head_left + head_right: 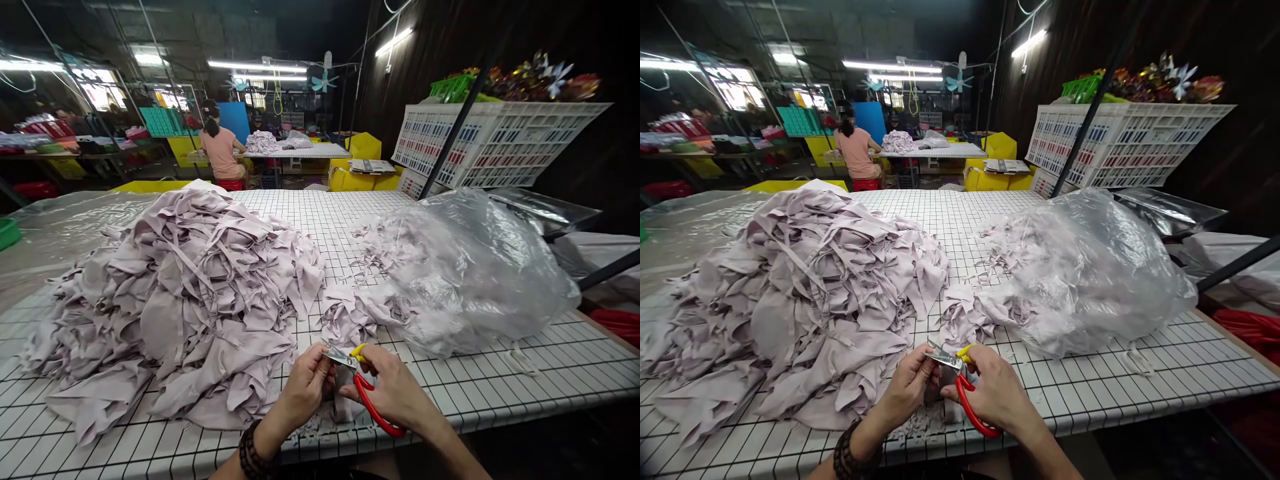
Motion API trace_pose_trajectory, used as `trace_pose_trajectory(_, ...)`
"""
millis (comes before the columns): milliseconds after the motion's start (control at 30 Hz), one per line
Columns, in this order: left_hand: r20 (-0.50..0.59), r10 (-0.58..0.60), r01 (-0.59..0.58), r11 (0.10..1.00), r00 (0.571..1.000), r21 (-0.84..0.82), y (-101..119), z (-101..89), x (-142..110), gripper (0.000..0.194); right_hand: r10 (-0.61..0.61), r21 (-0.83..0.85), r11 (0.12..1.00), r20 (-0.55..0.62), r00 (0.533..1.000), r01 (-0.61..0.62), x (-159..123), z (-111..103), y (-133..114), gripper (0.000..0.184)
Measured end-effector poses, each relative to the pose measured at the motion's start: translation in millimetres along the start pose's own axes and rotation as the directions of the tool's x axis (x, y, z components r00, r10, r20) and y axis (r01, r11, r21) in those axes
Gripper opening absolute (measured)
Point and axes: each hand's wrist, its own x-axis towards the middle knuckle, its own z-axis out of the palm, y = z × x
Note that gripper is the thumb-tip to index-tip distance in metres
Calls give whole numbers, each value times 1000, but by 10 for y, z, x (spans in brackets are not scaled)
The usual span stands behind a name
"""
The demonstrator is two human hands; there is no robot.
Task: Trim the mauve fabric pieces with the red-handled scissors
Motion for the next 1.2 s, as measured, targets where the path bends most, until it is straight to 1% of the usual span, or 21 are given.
trace_pose_trajectory(167,9,9,-9,1000,1000,-15,19,-8,-14,33,-2,-56,998,-9,1000,2,-9,20,16,36)
trace_pose_trajectory(400,33,-31,33,997,999,-76,47,4,-37,33,-8,-140,990,-46,999,2,-29,70,49,31)
trace_pose_trajectory(567,55,-45,51,994,997,-102,59,9,-40,34,-42,-151,988,-79,996,29,-48,103,121,33)
trace_pose_trajectory(700,59,-72,80,987,996,-139,24,17,-43,35,-61,-149,988,-76,995,50,-55,134,178,34)
trace_pose_trajectory(800,74,-103,114,981,992,-158,8,11,-38,35,-59,-121,991,-66,996,50,-56,161,201,38)
trace_pose_trajectory(867,85,-120,131,982,989,-134,22,-5,-30,36,-41,-80,996,-55,998,36,-58,167,227,41)
trace_pose_trajectory(933,75,-89,91,996,993,-22,40,-19,-22,36,4,2,1000,-25,1000,-4,-63,151,283,40)
trace_pose_trajectory(1000,44,3,-12,981,999,194,21,-12,-14,33,78,118,990,10,997,-78,-65,111,384,35)
trace_pose_trajectory(1033,26,48,-54,944,999,325,-16,4,-8,29,124,172,977,18,992,-126,-64,87,452,32)
trace_pose_trajectory(1067,10,75,-71,890,997,450,-73,29,0,27,178,210,962,15,984,-177,-60,63,530,30)
trace_pose_trajectory(1100,-5,77,-61,827,997,558,-149,60,11,34,236,231,946,0,972,-230,-51,41,612,30)
trace_pose_trajectory(1133,-20,57,-31,765,998,644,-236,93,26,44,294,239,930,-24,956,-280,-38,25,696,31)
trace_pose_trajectory(1167,-32,26,4,710,999,704,-323,122,44,48,345,241,915,-54,937,-323,-17,14,775,32)
trace_pose_trajectory(1200,-32,-9,29,675,999,738,-396,140,67,44,385,243,903,-92,918,-354,13,10,846,33)
